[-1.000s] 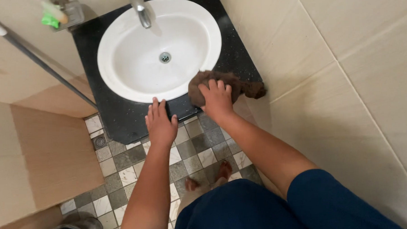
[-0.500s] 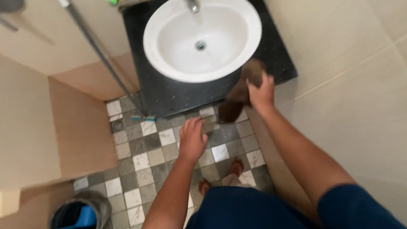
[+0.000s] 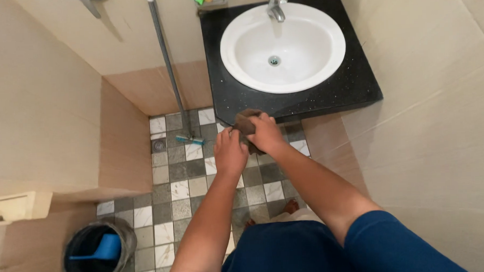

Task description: Cleaning the bathroom sink and surrounding countertop using a rag.

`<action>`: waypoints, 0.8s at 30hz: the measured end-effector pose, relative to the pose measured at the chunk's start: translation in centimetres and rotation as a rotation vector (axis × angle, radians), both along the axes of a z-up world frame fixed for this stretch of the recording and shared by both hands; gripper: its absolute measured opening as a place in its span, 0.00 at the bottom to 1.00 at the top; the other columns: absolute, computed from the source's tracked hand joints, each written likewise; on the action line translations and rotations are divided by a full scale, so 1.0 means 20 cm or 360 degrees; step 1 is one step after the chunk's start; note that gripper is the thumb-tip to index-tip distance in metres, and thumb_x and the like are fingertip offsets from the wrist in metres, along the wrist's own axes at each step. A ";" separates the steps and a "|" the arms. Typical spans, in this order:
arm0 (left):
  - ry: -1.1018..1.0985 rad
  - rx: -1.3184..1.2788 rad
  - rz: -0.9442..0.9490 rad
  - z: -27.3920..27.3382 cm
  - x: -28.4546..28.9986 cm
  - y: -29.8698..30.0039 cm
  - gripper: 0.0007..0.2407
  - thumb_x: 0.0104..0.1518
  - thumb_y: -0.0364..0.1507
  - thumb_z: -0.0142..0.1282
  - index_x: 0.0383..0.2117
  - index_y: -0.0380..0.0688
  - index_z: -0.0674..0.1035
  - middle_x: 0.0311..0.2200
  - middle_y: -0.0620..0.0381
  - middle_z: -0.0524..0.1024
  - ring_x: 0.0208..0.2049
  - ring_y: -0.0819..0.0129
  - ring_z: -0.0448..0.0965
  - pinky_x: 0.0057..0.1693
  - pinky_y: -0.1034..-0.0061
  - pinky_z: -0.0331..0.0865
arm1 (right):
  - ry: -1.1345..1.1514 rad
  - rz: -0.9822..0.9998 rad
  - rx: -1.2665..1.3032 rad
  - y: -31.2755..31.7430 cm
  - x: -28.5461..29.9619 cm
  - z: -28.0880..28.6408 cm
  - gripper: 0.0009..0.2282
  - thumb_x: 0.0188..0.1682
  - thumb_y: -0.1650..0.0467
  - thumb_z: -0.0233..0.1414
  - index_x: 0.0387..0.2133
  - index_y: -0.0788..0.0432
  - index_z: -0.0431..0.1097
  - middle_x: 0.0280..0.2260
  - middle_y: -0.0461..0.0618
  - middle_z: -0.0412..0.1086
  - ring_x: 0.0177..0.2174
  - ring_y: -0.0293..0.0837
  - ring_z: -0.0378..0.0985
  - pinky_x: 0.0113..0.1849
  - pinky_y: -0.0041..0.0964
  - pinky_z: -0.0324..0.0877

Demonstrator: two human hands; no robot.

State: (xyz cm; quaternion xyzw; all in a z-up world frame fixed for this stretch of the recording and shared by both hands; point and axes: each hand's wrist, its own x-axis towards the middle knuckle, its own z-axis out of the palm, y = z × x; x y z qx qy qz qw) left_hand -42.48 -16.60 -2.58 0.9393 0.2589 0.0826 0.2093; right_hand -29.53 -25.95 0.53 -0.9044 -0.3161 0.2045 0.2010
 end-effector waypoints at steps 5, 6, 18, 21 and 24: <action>-0.0023 0.0038 -0.0051 0.07 0.06 0.05 0.12 0.58 0.35 0.52 0.47 0.54 0.74 0.58 0.57 0.66 0.64 0.57 0.62 0.57 0.55 0.71 | -0.0171 -0.0159 -0.0037 -0.13 0.09 0.25 0.26 0.44 0.65 0.65 0.58 0.48 0.69 0.53 0.55 0.62 0.55 0.60 0.67 0.50 0.55 0.74; -0.0021 0.0032 -0.0023 0.09 0.07 0.05 0.13 0.58 0.35 0.52 0.48 0.54 0.74 0.58 0.57 0.66 0.65 0.58 0.61 0.58 0.55 0.71 | -0.0207 -0.0257 -0.0063 -0.15 0.10 0.34 0.25 0.45 0.65 0.64 0.58 0.47 0.69 0.54 0.57 0.62 0.56 0.62 0.67 0.50 0.57 0.73; -0.0301 -0.0081 0.0209 0.01 0.19 0.19 0.14 0.56 0.31 0.54 0.49 0.50 0.78 0.53 0.52 0.73 0.59 0.51 0.70 0.58 0.55 0.70 | -0.0636 -0.0459 -0.0526 -0.48 0.71 0.06 0.25 0.44 0.62 0.66 0.57 0.48 0.72 0.49 0.58 0.66 0.49 0.59 0.72 0.46 0.55 0.70; -0.0302 -0.0199 0.0296 0.13 0.20 0.22 0.12 0.57 0.29 0.54 0.47 0.50 0.79 0.49 0.51 0.75 0.55 0.48 0.73 0.57 0.54 0.70 | -0.0674 -0.0334 -0.0518 -0.31 0.64 -0.01 0.29 0.39 0.57 0.67 0.56 0.44 0.69 0.49 0.52 0.66 0.50 0.56 0.70 0.47 0.53 0.69; -0.0329 -0.0245 0.0431 0.26 0.19 0.24 0.14 0.57 0.26 0.55 0.50 0.46 0.79 0.50 0.47 0.75 0.57 0.45 0.72 0.57 0.52 0.70 | -0.0651 -0.0212 -0.0444 -0.23 0.62 -0.04 0.28 0.39 0.58 0.68 0.54 0.46 0.69 0.49 0.51 0.66 0.51 0.54 0.70 0.48 0.52 0.67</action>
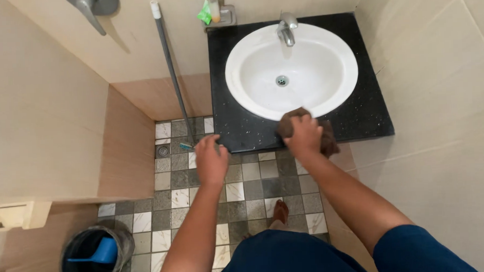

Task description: Cleaning the bathroom sink and surrounding countertop using a rag.

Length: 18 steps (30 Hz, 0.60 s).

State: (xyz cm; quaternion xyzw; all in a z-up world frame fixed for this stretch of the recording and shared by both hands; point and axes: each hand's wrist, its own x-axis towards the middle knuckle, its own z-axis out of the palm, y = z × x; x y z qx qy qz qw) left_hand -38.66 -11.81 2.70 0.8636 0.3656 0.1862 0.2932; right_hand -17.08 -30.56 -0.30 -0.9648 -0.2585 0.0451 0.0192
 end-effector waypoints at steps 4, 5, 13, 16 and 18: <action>-0.0066 0.0004 0.0093 -0.01 0.04 0.05 0.13 0.58 0.24 0.53 0.50 0.45 0.78 0.50 0.48 0.74 0.58 0.45 0.71 0.58 0.52 0.69 | -0.0067 0.0396 0.0163 0.14 -0.15 0.10 0.28 0.34 0.63 0.70 0.51 0.47 0.71 0.45 0.51 0.66 0.46 0.55 0.71 0.44 0.52 0.68; -0.0086 -0.0007 0.0094 0.00 0.04 0.04 0.13 0.59 0.24 0.52 0.50 0.44 0.77 0.50 0.48 0.73 0.59 0.45 0.70 0.59 0.50 0.68 | 0.0024 0.0485 0.0174 0.22 -0.21 0.13 0.27 0.36 0.63 0.69 0.51 0.48 0.71 0.45 0.52 0.66 0.46 0.55 0.71 0.44 0.52 0.66; -0.0061 0.0122 0.0127 -0.02 -0.01 0.08 0.13 0.57 0.30 0.54 0.48 0.51 0.79 0.50 0.53 0.73 0.58 0.50 0.71 0.60 0.51 0.69 | 0.0130 0.1025 0.0267 0.65 -0.63 -0.07 0.18 0.39 0.69 0.65 0.44 0.57 0.75 0.40 0.59 0.70 0.39 0.55 0.72 0.39 0.48 0.65; -0.0114 0.0111 0.0116 -0.04 -0.03 0.07 0.12 0.57 0.28 0.53 0.48 0.49 0.79 0.50 0.52 0.74 0.57 0.49 0.72 0.60 0.53 0.70 | 0.0325 0.1182 0.0314 0.51 -0.73 0.03 0.23 0.37 0.67 0.65 0.47 0.62 0.73 0.47 0.60 0.69 0.47 0.57 0.68 0.50 0.50 0.58; -0.0080 0.0126 0.0116 -0.06 -0.05 0.07 0.13 0.57 0.27 0.53 0.48 0.49 0.79 0.49 0.50 0.74 0.56 0.46 0.73 0.59 0.52 0.69 | 0.0690 0.1070 0.0544 0.38 -0.69 0.06 0.23 0.36 0.63 0.66 0.46 0.57 0.74 0.46 0.59 0.70 0.47 0.59 0.73 0.46 0.52 0.69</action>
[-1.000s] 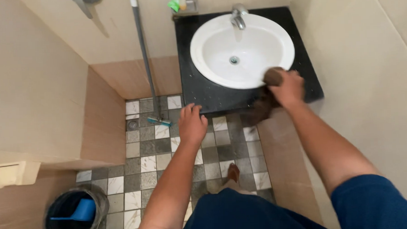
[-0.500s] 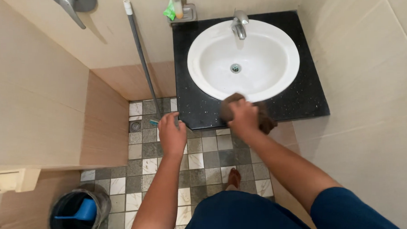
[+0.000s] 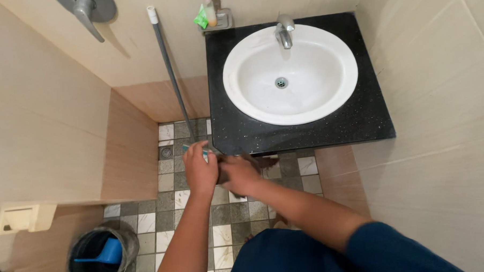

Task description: Cleaning the bathroom sink and surrounding countertop using a rag.

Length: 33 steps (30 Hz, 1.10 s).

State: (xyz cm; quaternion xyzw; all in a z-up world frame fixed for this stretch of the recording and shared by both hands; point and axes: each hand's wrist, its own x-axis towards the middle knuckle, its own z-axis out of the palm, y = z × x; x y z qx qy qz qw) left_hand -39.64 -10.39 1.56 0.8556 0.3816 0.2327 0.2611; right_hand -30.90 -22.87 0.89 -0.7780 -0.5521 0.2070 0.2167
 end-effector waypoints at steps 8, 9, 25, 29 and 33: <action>-0.0018 -0.0186 -0.0218 -0.02 0.27 -0.07 0.13 0.60 0.26 0.53 0.51 0.45 0.79 0.50 0.46 0.74 0.56 0.45 0.74 0.59 0.51 0.69 | 0.0343 -0.0936 -0.0205 -0.41 0.67 0.46 0.24 0.40 0.62 0.64 0.52 0.52 0.74 0.48 0.57 0.74 0.52 0.59 0.74 0.51 0.52 0.69; -0.0081 -0.0019 -0.0287 -0.09 0.29 -0.09 0.14 0.57 0.26 0.57 0.49 0.45 0.80 0.47 0.45 0.76 0.53 0.43 0.76 0.58 0.51 0.69 | 0.0284 -0.1184 -0.0280 -0.44 0.73 0.57 0.25 0.41 0.57 0.62 0.53 0.46 0.73 0.49 0.52 0.75 0.53 0.54 0.76 0.51 0.50 0.70; 0.0357 0.0036 -0.0237 -0.16 0.64 -0.08 0.23 0.57 0.30 0.52 0.62 0.45 0.70 0.62 0.43 0.68 0.64 0.44 0.67 0.64 0.50 0.64 | -0.0606 -0.0291 -0.0069 -0.08 0.96 -0.05 0.27 0.40 0.65 0.66 0.54 0.50 0.68 0.45 0.57 0.64 0.48 0.60 0.68 0.45 0.55 0.64; 0.0331 0.0056 -0.0211 -0.14 0.66 -0.06 0.22 0.58 0.29 0.51 0.62 0.43 0.71 0.62 0.41 0.68 0.64 0.41 0.67 0.66 0.48 0.61 | -0.0556 -0.0348 -0.0138 0.06 0.98 -0.03 0.27 0.40 0.63 0.65 0.55 0.48 0.69 0.44 0.53 0.65 0.47 0.57 0.68 0.44 0.52 0.65; 0.0302 0.0130 -0.0209 -0.20 0.72 0.01 0.21 0.58 0.29 0.51 0.60 0.44 0.73 0.61 0.44 0.70 0.63 0.43 0.68 0.66 0.46 0.62 | -0.0585 -0.0383 -0.0020 0.13 0.99 -0.08 0.26 0.39 0.64 0.64 0.53 0.51 0.69 0.43 0.55 0.64 0.47 0.59 0.68 0.43 0.53 0.65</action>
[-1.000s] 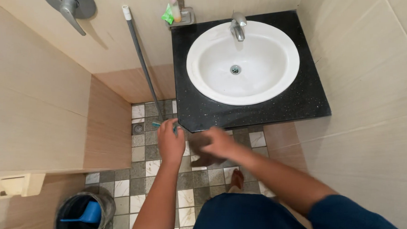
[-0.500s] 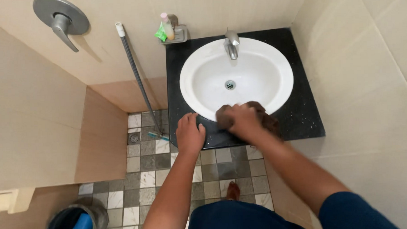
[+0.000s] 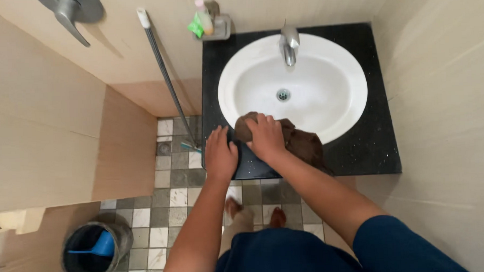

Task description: Cleaning the bathroom sink and surrounding countertop using a rag.

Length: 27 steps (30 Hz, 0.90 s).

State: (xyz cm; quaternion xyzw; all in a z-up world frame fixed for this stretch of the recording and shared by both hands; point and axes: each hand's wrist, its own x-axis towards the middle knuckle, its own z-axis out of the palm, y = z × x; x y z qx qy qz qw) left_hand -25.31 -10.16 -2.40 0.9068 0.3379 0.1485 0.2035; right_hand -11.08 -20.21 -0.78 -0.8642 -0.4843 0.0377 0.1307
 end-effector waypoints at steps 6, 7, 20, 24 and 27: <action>-0.0170 0.0005 -0.0116 0.04 0.12 0.13 0.17 0.55 0.25 0.52 0.54 0.43 0.77 0.52 0.48 0.75 0.58 0.48 0.73 0.61 0.54 0.67 | 0.0032 0.0150 -0.0211 -0.09 -0.03 0.07 0.27 0.38 0.64 0.65 0.54 0.49 0.69 0.47 0.56 0.65 0.49 0.60 0.69 0.47 0.56 0.65; -0.0190 0.0015 -0.0120 0.03 0.16 0.19 0.17 0.55 0.25 0.52 0.54 0.43 0.77 0.52 0.48 0.75 0.58 0.48 0.73 0.61 0.54 0.67 | 0.0012 0.0145 -0.0202 -0.07 0.00 0.08 0.27 0.38 0.64 0.65 0.54 0.49 0.69 0.47 0.56 0.65 0.49 0.60 0.69 0.47 0.56 0.65; -0.0311 -0.0310 -0.0172 -0.01 0.14 0.58 0.18 0.57 0.22 0.47 0.54 0.46 0.76 0.51 0.51 0.73 0.57 0.50 0.72 0.62 0.56 0.67 | 0.0112 -0.0176 -0.0149 0.70 0.17 0.15 0.24 0.43 0.67 0.63 0.56 0.50 0.69 0.50 0.60 0.63 0.51 0.65 0.68 0.47 0.61 0.67; -0.0241 -0.0119 -0.0295 -0.10 0.14 0.61 0.18 0.53 0.24 0.51 0.52 0.49 0.77 0.50 0.55 0.74 0.56 0.53 0.73 0.58 0.58 0.68 | -0.0076 -0.0508 -0.0066 0.91 0.61 -0.14 0.11 0.53 0.71 0.51 0.47 0.51 0.74 0.48 0.61 0.67 0.46 0.63 0.71 0.43 0.58 0.69; -0.0163 -0.0231 -0.0381 0.11 0.18 0.61 0.18 0.59 0.24 0.48 0.56 0.43 0.76 0.53 0.50 0.73 0.58 0.52 0.71 0.62 0.59 0.65 | -0.0090 -0.0690 -0.0078 0.89 0.79 -0.09 0.20 0.45 0.67 0.61 0.52 0.49 0.69 0.49 0.58 0.64 0.48 0.64 0.69 0.42 0.60 0.70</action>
